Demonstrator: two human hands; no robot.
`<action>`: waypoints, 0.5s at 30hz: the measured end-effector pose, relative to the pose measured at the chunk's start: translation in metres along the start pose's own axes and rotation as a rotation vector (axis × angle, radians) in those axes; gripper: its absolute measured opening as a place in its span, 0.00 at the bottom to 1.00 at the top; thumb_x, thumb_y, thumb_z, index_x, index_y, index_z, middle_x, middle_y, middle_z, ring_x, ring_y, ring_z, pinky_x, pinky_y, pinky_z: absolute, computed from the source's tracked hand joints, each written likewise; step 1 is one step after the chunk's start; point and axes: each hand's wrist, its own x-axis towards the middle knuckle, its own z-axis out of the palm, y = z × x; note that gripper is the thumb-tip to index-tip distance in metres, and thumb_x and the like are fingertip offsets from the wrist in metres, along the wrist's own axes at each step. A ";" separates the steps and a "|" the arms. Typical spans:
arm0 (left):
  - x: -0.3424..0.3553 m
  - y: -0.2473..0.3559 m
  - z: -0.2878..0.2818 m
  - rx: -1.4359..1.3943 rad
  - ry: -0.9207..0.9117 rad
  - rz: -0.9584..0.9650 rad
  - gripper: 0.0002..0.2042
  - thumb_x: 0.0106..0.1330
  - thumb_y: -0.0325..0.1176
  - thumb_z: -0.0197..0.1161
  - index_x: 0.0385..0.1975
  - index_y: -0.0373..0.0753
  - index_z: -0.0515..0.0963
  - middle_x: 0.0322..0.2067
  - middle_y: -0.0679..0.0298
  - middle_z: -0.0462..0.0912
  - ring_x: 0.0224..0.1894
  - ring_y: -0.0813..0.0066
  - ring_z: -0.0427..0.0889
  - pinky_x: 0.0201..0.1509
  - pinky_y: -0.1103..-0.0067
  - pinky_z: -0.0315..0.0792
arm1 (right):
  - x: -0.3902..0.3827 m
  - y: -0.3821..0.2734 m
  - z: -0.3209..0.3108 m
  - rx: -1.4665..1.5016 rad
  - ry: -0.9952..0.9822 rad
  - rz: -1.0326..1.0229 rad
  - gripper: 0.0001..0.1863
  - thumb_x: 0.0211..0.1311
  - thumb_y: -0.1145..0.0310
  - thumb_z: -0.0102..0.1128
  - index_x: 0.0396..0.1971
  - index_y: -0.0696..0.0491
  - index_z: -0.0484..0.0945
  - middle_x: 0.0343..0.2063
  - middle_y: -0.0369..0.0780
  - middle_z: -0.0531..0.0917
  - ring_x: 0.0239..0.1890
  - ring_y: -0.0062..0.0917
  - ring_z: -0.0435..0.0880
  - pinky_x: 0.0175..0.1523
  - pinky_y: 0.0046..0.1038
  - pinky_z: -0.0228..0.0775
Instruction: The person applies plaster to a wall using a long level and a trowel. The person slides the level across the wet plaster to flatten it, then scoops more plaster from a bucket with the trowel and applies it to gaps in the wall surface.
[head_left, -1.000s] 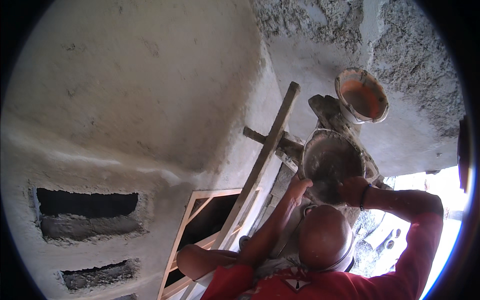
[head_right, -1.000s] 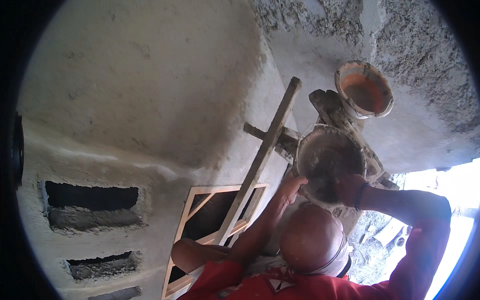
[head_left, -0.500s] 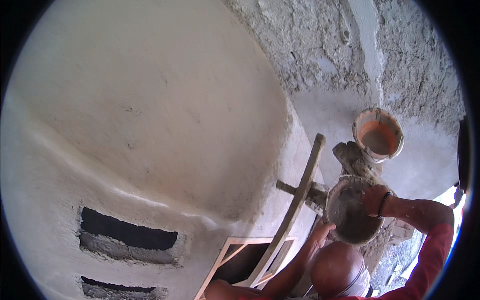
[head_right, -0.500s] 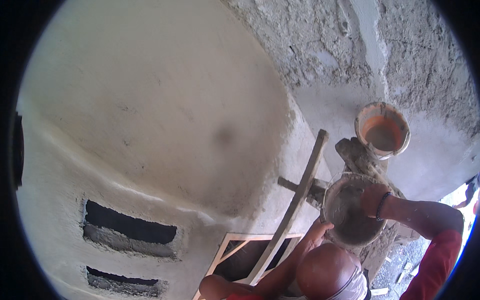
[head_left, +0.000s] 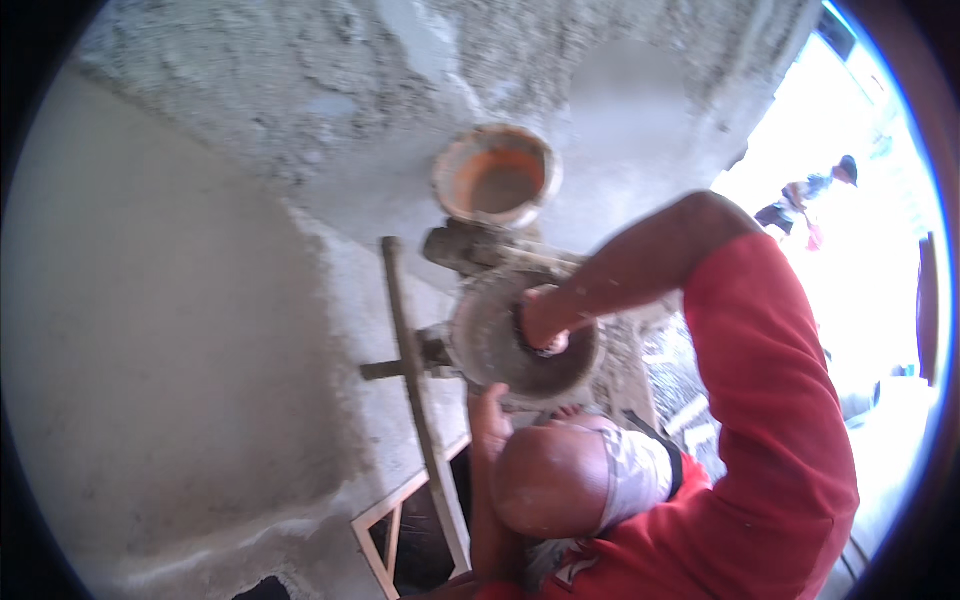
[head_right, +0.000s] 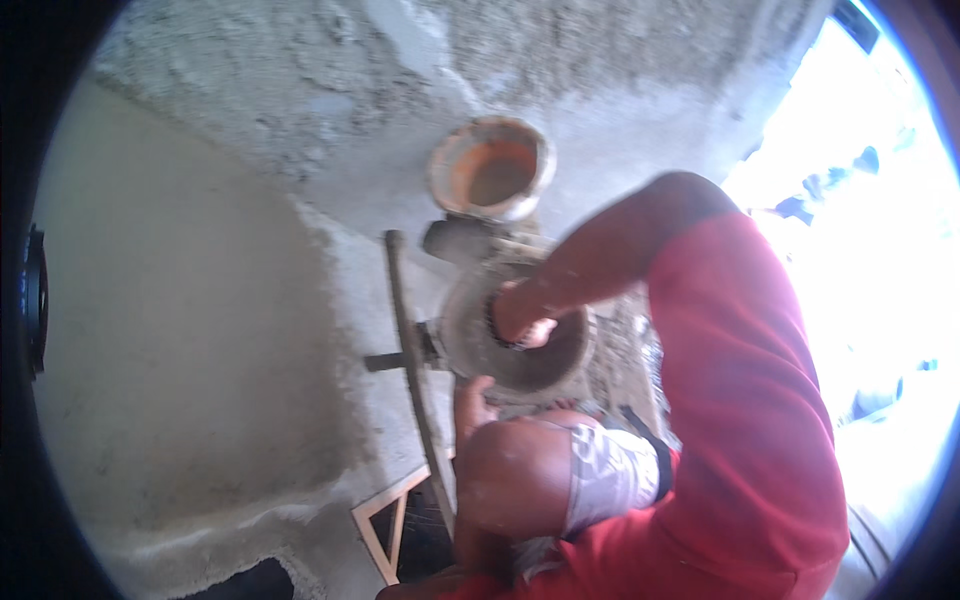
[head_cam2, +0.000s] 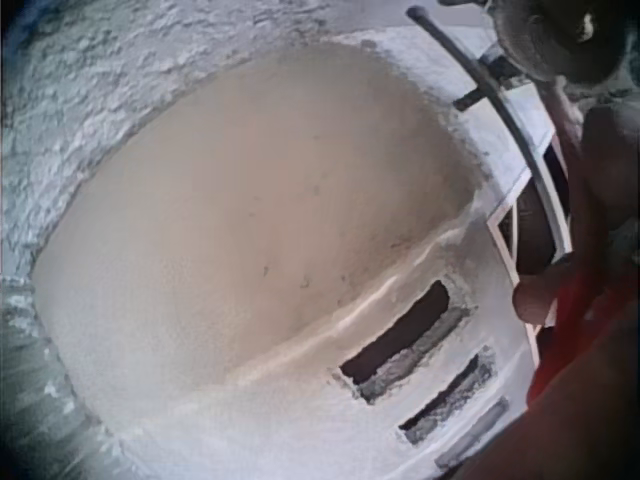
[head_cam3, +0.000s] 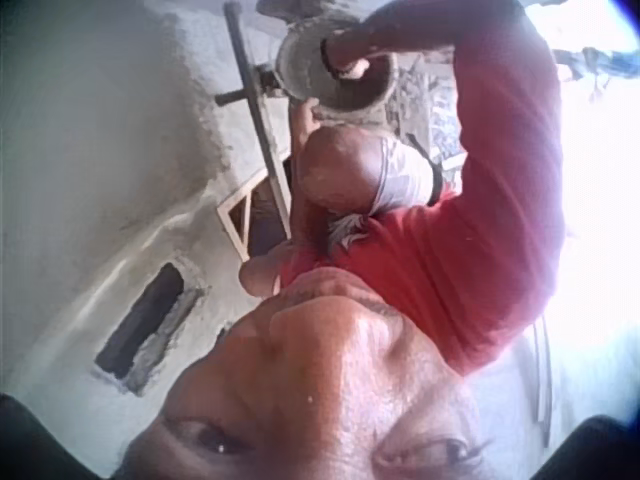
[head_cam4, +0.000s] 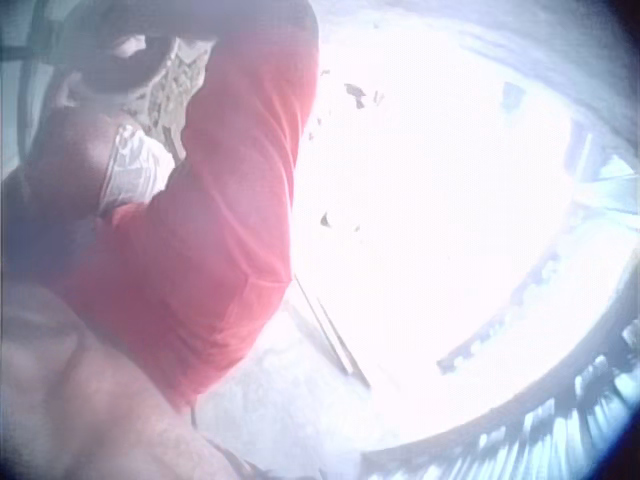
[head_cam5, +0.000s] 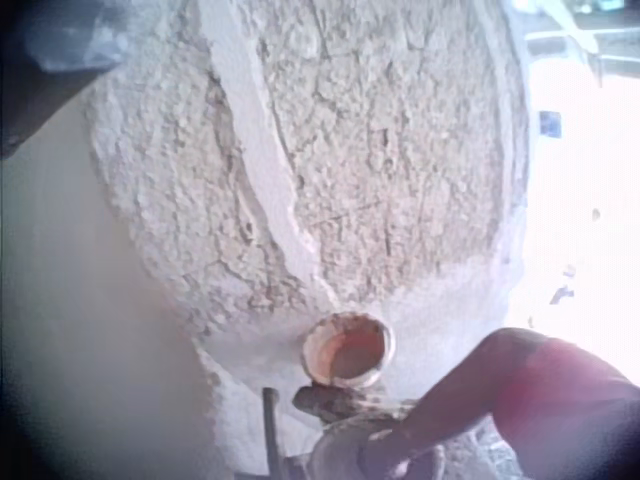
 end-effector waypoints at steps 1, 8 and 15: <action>0.020 0.001 -0.033 -0.002 0.047 0.009 0.24 0.54 0.23 0.59 0.54 0.37 0.68 0.46 0.58 0.77 0.40 0.62 0.81 0.36 0.65 0.80 | -0.036 0.007 -0.021 0.134 -0.010 -0.003 0.18 0.62 0.53 0.49 0.50 0.42 0.74 0.47 0.34 0.77 0.49 0.27 0.75 0.56 0.37 0.64; -0.013 0.002 -0.012 -0.031 -0.082 0.229 0.29 0.53 0.21 0.58 0.59 0.39 0.65 0.50 0.57 0.75 0.45 0.63 0.81 0.38 0.68 0.82 | -0.105 0.019 0.057 0.548 1.154 -0.152 0.12 0.55 0.62 0.58 0.34 0.53 0.83 0.38 0.39 0.84 0.40 0.34 0.83 0.44 0.37 0.77; -0.019 0.014 -0.004 -0.110 -0.083 0.295 0.26 0.55 0.24 0.61 0.56 0.39 0.66 0.44 0.61 0.77 0.40 0.68 0.81 0.32 0.70 0.80 | -0.122 -0.011 0.058 0.939 1.016 0.265 0.10 0.55 0.68 0.54 0.30 0.54 0.84 0.32 0.45 0.85 0.37 0.36 0.86 0.38 0.36 0.78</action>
